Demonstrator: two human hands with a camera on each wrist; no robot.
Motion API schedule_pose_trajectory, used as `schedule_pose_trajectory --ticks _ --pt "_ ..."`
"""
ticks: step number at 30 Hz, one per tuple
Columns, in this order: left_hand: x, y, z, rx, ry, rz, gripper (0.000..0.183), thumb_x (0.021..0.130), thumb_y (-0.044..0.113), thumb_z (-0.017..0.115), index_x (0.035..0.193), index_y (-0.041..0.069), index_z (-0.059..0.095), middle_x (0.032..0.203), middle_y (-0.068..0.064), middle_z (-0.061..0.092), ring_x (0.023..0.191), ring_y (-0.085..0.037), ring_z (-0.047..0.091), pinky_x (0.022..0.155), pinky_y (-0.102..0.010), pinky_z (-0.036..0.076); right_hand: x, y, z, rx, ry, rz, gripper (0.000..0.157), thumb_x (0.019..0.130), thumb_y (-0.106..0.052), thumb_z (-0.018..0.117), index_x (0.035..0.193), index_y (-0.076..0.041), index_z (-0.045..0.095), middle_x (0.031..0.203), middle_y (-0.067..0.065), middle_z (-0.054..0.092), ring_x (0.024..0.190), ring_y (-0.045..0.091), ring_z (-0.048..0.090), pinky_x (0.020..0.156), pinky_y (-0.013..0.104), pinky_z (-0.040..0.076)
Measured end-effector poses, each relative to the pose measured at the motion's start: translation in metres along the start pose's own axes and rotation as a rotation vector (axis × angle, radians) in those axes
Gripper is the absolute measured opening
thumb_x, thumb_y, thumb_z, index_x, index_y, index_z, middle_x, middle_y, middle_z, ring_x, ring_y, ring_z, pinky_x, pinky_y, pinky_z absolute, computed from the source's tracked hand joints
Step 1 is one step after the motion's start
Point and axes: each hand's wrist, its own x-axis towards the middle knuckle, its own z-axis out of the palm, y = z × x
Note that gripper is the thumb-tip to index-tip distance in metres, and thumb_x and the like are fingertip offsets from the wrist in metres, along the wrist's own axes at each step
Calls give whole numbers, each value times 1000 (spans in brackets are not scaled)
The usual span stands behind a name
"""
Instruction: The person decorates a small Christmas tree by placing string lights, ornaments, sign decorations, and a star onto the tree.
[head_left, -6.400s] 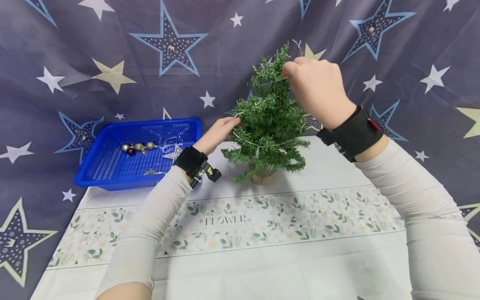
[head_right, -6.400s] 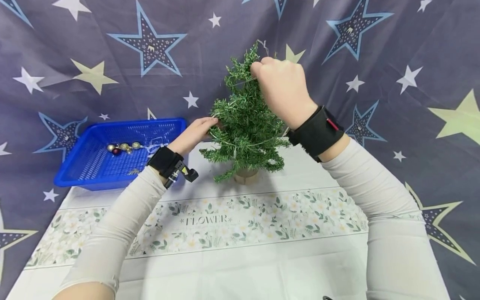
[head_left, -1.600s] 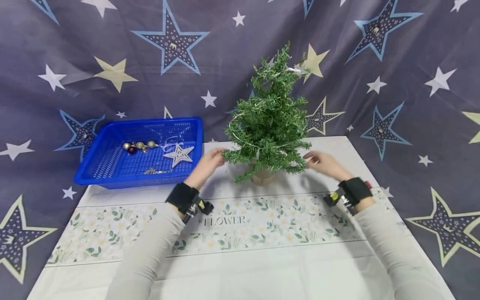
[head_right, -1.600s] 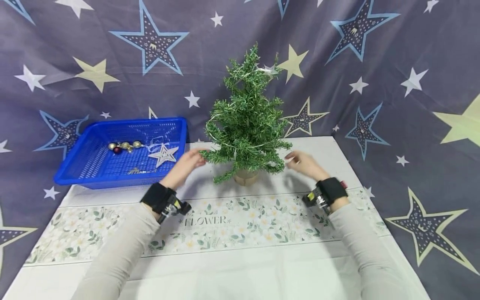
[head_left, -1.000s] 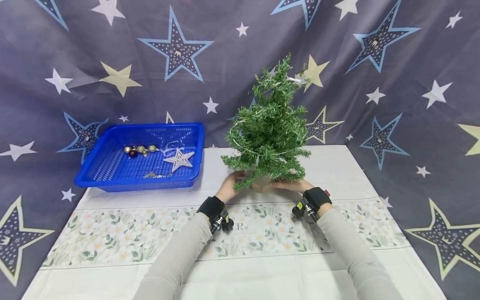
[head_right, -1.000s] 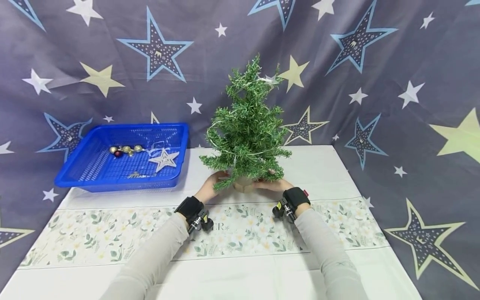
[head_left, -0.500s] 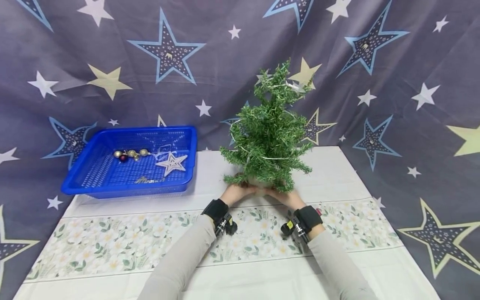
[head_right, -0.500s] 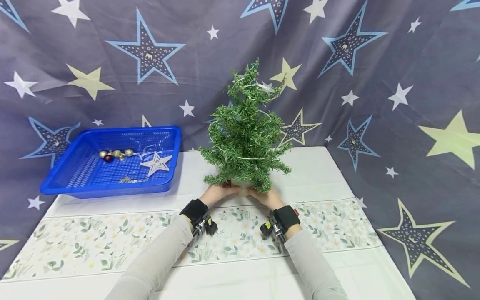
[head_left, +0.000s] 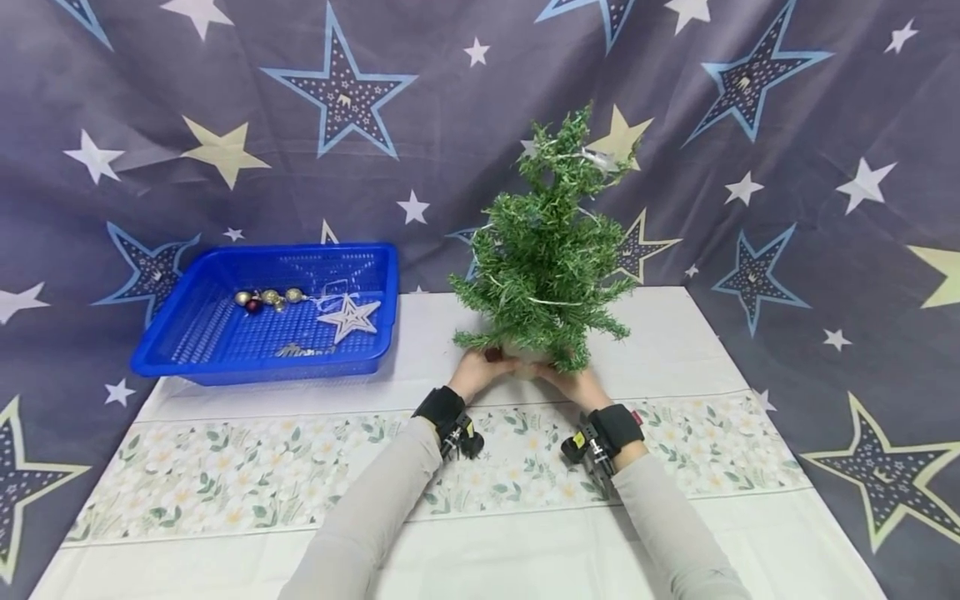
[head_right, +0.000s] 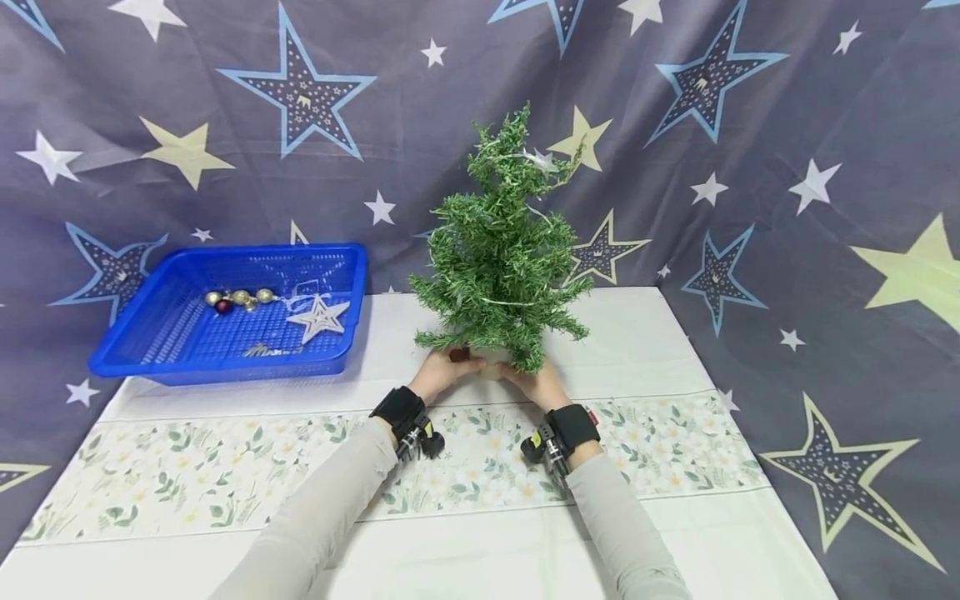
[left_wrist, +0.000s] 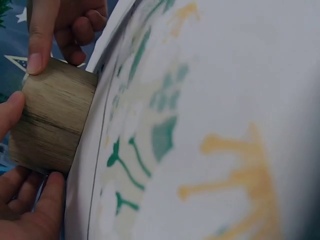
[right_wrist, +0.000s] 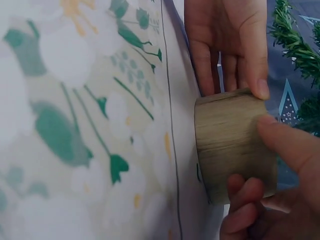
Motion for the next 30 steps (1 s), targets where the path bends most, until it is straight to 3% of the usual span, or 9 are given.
schedule_pose_trajectory --ticks 5,10,13,18,25,28,30 --pt "3 1 -1 72 -11 21 37 81 31 78 102 3 66 98 -18 69 91 -27 63 78 -30 50 3 -7 -1 4 18 16 57 78 2 76 129 6 51 116 26 63 103 41 61 92 47 51" --pt "7 5 -1 107 -1 46 36 81 34 77 93 2 65 96 -19 70 89 -28 64 77 -30 51 6 -17 -6 36 32 23 68 78 4 75 138 5 43 131 29 54 122 46 52 109 58 39" --pt "8 4 0 116 6 44 34 82 34 76 90 3 65 94 -17 70 86 -25 63 75 -28 50 6 -13 -6 26 3 55 75 81 1 73 145 2 35 140 28 48 131 45 46 114 58 33" --pt "5 1 0 116 12 37 34 82 32 76 96 3 65 94 -16 70 86 -23 62 75 -26 48 6 1 -1 18 -36 89 77 84 -7 74 148 -3 32 144 24 45 135 42 44 116 55 32" --pt "4 5 0 135 5 127 46 84 27 75 120 2 59 100 -17 68 92 -27 63 79 -29 50 7 1 -2 15 -61 171 72 84 -12 75 145 -5 37 140 22 49 131 41 47 113 55 36" --pt "1 8 -4 162 -23 141 43 85 26 73 118 1 61 98 -20 69 89 -30 64 78 -31 52 4 -1 1 1 -25 147 73 83 -10 76 144 -5 38 136 22 51 126 40 51 110 54 40" --pt "-7 12 -11 169 -65 115 42 87 27 71 119 1 62 104 -20 70 93 -30 67 82 -33 55 1 -5 4 -90 -1 111 69 84 -10 74 143 -2 38 131 22 54 115 38 56 102 51 45"
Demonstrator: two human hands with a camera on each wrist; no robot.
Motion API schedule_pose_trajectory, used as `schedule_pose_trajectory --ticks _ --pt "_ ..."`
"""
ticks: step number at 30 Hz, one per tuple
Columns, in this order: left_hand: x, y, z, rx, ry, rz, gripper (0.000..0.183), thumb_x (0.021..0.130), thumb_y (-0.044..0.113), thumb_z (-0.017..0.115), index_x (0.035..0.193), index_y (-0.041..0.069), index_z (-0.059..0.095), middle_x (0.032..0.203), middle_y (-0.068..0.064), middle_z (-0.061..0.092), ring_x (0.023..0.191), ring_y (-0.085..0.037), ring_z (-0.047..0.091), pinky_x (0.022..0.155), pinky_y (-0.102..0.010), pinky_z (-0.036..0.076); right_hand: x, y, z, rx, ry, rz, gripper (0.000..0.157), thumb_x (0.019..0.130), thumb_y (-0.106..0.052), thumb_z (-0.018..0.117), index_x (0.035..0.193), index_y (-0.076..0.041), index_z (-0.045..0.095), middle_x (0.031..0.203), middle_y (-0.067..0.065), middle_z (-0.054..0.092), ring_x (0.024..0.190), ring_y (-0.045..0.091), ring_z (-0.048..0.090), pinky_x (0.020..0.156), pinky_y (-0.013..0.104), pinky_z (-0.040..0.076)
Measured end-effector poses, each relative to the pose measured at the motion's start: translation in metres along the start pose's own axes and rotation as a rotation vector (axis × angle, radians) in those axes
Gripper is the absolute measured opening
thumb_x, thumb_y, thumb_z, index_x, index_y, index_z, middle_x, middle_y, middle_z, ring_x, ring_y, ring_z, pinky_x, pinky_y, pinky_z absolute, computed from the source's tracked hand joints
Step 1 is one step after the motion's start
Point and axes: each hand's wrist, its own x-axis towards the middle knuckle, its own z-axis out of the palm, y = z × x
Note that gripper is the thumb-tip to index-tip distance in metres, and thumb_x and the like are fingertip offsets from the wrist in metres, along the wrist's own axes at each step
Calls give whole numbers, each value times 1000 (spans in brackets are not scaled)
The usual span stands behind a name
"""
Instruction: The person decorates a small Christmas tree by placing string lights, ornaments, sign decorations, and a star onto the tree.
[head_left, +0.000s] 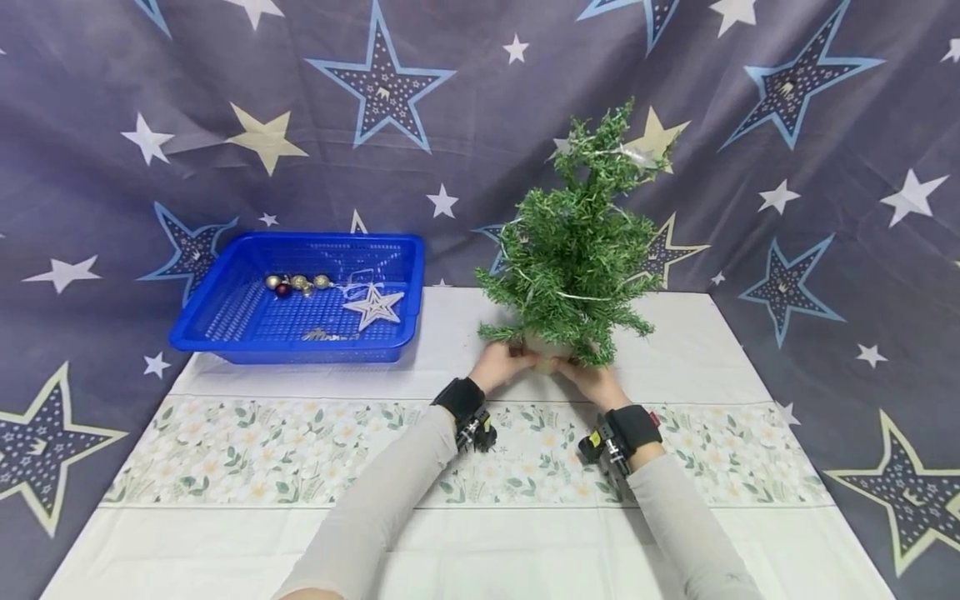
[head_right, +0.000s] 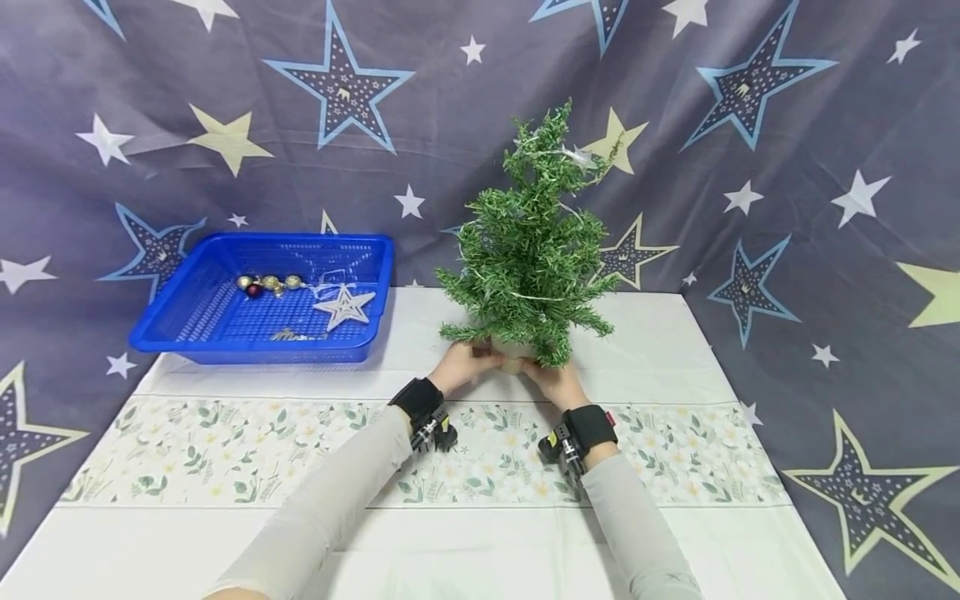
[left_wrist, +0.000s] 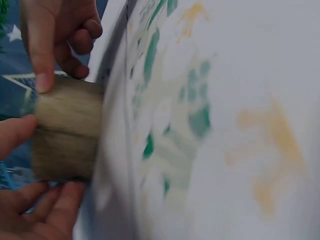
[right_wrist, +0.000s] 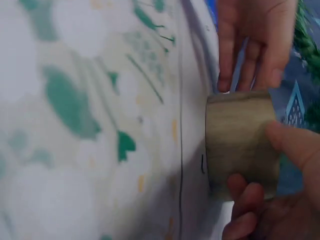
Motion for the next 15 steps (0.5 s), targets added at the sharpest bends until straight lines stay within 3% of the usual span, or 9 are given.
schedule_pose_trajectory --ticks 1,3,5,7,9,11,15 --pt "-6 2 -7 2 -25 -4 42 88 26 69 120 0 62 108 -21 70 97 -31 68 85 -35 56 -3 -3 2 -90 -4 -33 65 86 -10 71 141 2 39 129 25 54 108 38 58 98 50 47" --pt "-23 4 -24 17 -82 -4 41 91 26 66 120 -2 62 112 -21 70 99 -30 68 87 -35 57 -10 -15 5 -238 -45 -7 60 91 -13 65 140 9 38 121 27 57 85 33 61 80 44 52" --pt "-44 7 -49 15 -134 20 43 92 24 63 127 -2 57 121 -19 67 107 -29 67 91 -35 56 -19 -33 6 -353 -165 46 45 95 -16 57 128 13 49 101 24 62 66 25 55 65 39 49" --pt "-67 10 -79 48 -154 74 39 94 21 60 126 -1 58 122 -19 67 107 -29 66 92 -37 55 -26 -54 6 -393 -322 90 34 97 -19 51 112 11 59 83 17 61 57 19 49 58 35 45" --pt "-86 15 -113 74 -148 100 36 96 21 58 125 1 59 123 -18 66 109 -31 65 94 -40 55 -28 -75 9 -329 -427 120 28 99 -21 49 100 1 66 69 6 58 56 14 48 59 30 45" --pt "-100 22 -150 103 -118 88 34 97 22 56 126 4 60 126 -15 66 113 -32 63 99 -44 51 -25 -95 16 -256 -494 71 27 99 -22 49 99 -3 67 73 4 63 59 12 52 62 29 47" --pt "-105 31 -223 166 -5 28 35 100 27 52 129 8 58 130 -13 64 116 -33 61 102 -47 49 -1 -128 43 -105 -495 -17 39 101 -30 47 130 -5 55 95 7 70 69 11 61 62 24 52"
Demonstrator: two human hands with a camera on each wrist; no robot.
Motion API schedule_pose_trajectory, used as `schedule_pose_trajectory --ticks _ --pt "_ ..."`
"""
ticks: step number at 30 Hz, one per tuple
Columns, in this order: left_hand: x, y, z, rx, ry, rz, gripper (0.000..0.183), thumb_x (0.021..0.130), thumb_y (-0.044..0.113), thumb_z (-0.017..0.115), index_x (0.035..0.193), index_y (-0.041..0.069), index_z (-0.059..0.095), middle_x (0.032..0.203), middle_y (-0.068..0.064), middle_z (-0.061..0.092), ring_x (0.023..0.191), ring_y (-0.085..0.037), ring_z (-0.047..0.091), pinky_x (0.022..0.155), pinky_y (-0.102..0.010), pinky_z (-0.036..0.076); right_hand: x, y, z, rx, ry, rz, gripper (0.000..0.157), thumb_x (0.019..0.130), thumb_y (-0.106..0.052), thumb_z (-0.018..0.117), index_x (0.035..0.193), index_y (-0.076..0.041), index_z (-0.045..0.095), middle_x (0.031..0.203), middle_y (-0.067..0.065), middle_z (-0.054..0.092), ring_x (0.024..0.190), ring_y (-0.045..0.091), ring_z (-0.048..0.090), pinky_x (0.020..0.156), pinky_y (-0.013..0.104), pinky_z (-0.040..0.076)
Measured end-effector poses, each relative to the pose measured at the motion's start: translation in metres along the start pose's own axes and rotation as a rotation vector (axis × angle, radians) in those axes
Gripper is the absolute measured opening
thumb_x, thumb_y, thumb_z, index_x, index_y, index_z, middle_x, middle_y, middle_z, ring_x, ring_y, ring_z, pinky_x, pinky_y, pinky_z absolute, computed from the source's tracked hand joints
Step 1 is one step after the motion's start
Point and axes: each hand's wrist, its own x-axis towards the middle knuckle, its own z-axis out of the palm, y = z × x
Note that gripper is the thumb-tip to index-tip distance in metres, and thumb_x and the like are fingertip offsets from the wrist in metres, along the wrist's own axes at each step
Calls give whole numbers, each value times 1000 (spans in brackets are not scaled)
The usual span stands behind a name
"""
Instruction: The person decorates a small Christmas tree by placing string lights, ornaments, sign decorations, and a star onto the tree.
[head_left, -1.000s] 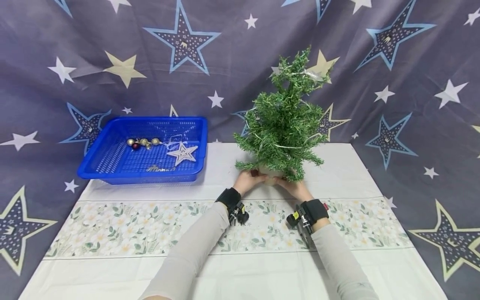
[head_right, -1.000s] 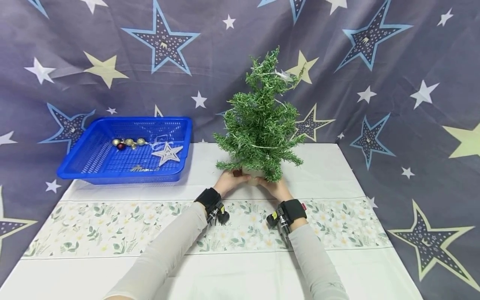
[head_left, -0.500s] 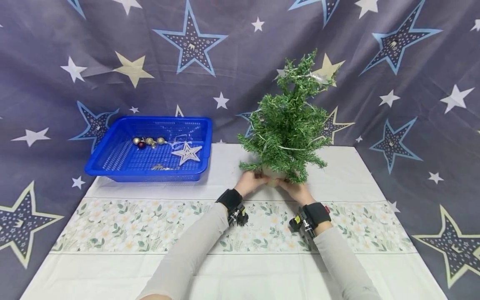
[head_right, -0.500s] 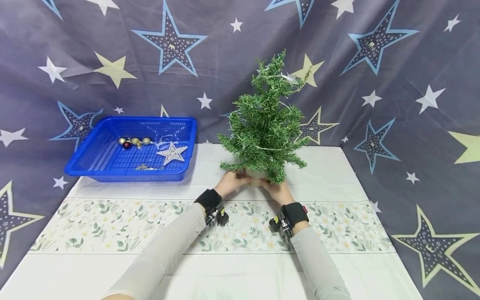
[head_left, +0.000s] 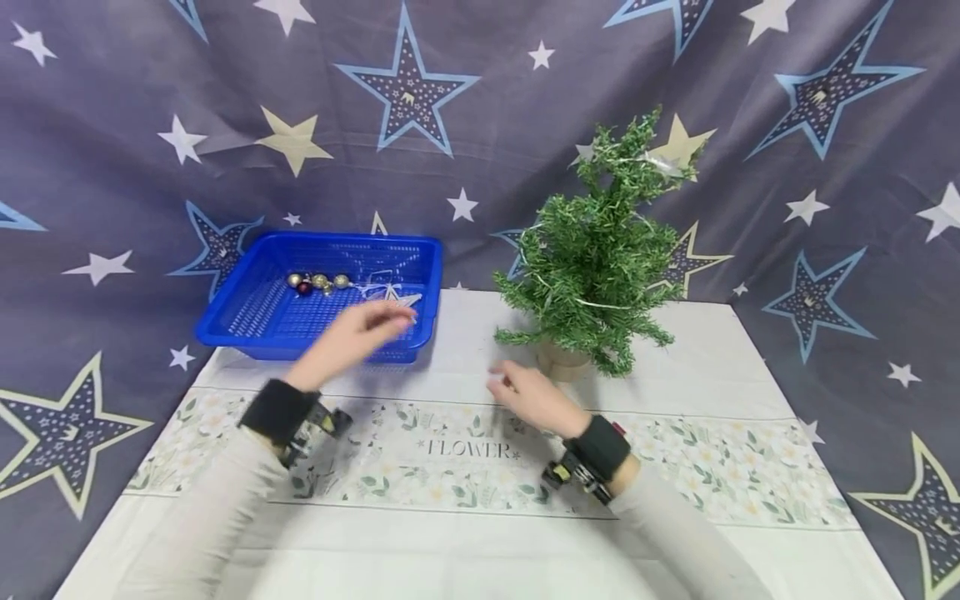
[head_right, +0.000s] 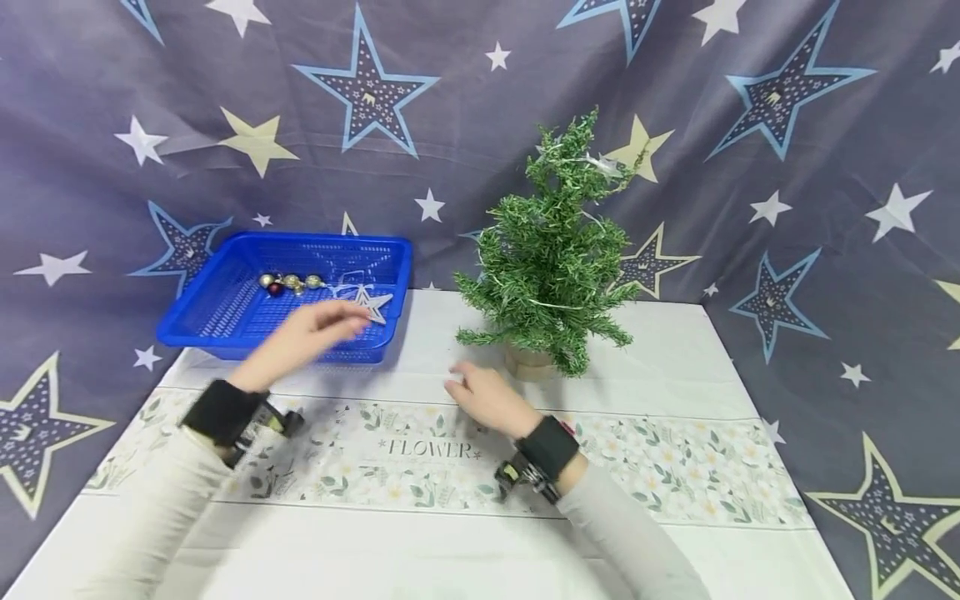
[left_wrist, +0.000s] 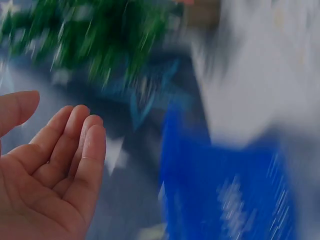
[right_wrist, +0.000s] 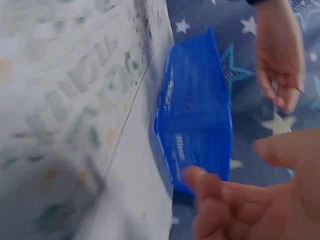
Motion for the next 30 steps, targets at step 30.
schedule_pose_trajectory --ticks 30 --pt "100 -161 -127 501 185 -411 27 88 22 62 100 -2 69 104 -24 69 97 -40 63 89 -52 48 145 -47 64 465 231 223 45 102 -29 44 126 9 41 116 27 61 107 33 63 94 44 51"
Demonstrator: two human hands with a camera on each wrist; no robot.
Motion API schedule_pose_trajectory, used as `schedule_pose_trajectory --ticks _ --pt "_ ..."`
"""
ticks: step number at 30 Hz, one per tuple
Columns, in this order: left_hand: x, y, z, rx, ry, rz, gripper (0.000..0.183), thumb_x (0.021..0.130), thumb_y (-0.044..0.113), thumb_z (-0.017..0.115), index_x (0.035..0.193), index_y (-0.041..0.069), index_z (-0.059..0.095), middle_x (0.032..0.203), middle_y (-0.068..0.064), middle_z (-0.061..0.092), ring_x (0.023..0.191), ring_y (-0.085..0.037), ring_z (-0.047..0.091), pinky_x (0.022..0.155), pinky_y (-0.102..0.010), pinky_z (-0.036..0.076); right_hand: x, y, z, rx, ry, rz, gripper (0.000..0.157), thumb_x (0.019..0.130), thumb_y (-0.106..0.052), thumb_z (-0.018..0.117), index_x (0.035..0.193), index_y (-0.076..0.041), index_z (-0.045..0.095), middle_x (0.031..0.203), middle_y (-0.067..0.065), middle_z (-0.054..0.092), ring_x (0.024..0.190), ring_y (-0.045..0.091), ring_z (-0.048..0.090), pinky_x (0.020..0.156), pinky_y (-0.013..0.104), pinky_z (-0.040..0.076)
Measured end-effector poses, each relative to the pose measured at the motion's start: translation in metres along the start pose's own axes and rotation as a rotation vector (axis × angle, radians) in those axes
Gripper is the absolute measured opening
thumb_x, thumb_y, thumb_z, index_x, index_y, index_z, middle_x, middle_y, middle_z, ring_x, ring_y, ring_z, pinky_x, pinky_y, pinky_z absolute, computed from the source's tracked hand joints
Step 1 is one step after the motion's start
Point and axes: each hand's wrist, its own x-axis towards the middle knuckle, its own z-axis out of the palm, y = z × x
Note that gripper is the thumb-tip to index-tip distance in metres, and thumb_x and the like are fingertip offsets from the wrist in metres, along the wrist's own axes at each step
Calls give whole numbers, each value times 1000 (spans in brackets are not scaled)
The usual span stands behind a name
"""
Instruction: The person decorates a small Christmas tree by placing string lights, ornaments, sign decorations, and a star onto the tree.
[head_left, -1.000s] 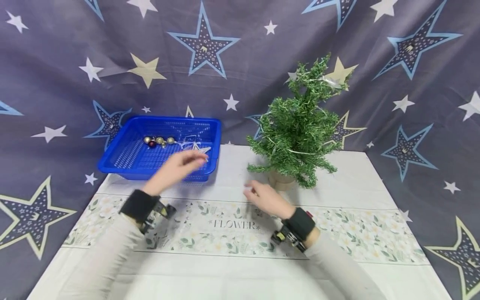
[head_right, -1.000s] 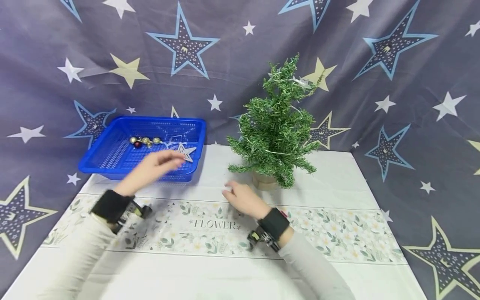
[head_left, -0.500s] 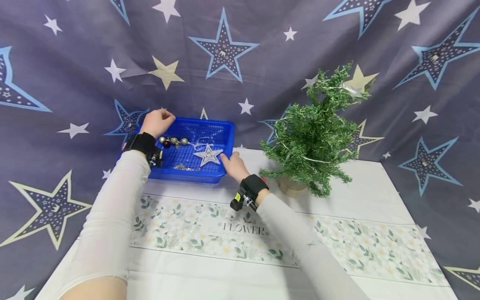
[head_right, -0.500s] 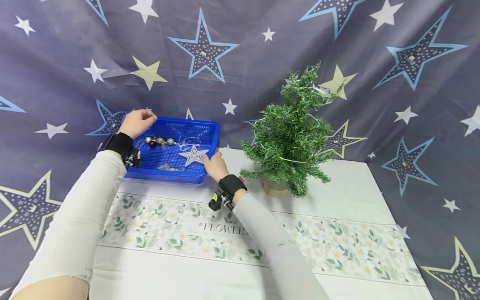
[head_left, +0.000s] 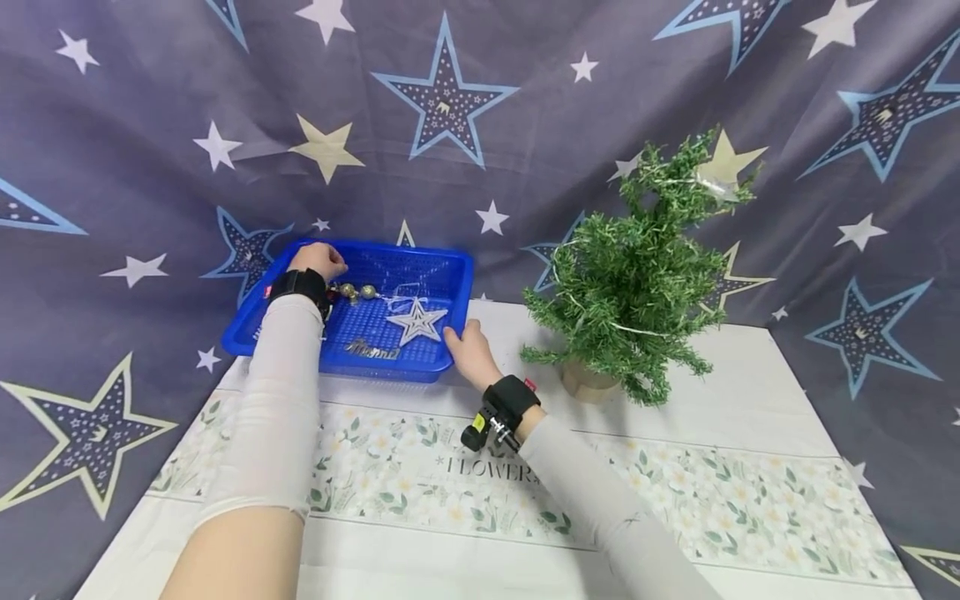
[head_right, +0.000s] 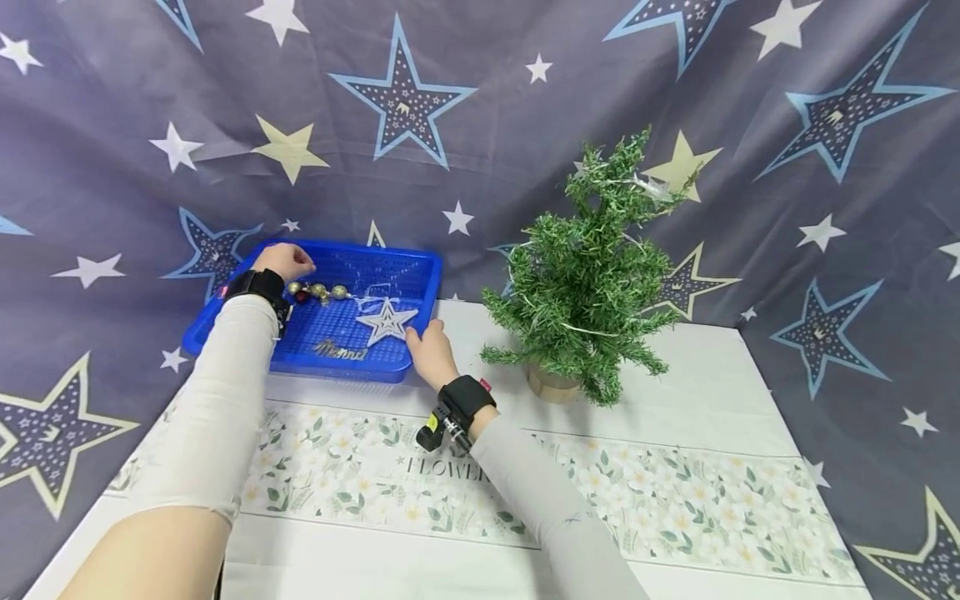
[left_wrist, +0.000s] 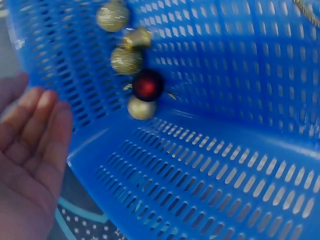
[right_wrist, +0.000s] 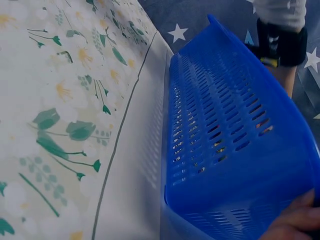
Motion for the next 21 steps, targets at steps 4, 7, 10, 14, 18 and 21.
schedule_pose_trajectory --ticks 4,7,10,14,18,21 --pt "10 5 18 107 -61 64 20 87 17 67 97 0 69 99 -21 70 91 -36 63 84 -52 49 -1 1 1 26 5 9 42 102 -28 44 123 8 41 115 27 61 105 32 63 94 43 51" --pt "19 11 32 188 -66 113 21 85 16 70 98 0 69 103 -23 70 93 -39 65 86 -54 50 0 1 1 42 15 21 39 102 -25 44 122 7 42 115 26 61 105 31 62 94 43 51" --pt "28 16 44 222 -74 156 28 81 17 75 102 -1 69 108 -26 70 99 -42 64 89 -56 49 1 2 0 32 40 22 37 101 -24 45 121 7 43 113 26 62 104 31 63 94 43 51" --pt "33 15 55 255 -72 177 32 75 17 80 98 -2 69 106 -26 69 99 -44 64 87 -57 50 1 2 2 14 33 6 40 101 -25 43 122 9 43 113 26 62 105 32 63 95 42 51" --pt "33 16 60 265 -26 161 27 69 14 82 87 -2 69 98 -27 70 91 -46 65 79 -58 52 1 2 4 34 -4 7 41 102 -27 41 125 7 41 115 24 61 105 30 64 95 40 52" --pt "37 22 64 249 11 170 23 68 13 82 81 -1 69 95 -28 71 86 -47 66 74 -59 52 3 4 -1 47 8 13 40 102 -27 41 125 7 41 114 24 61 103 28 64 93 40 52"
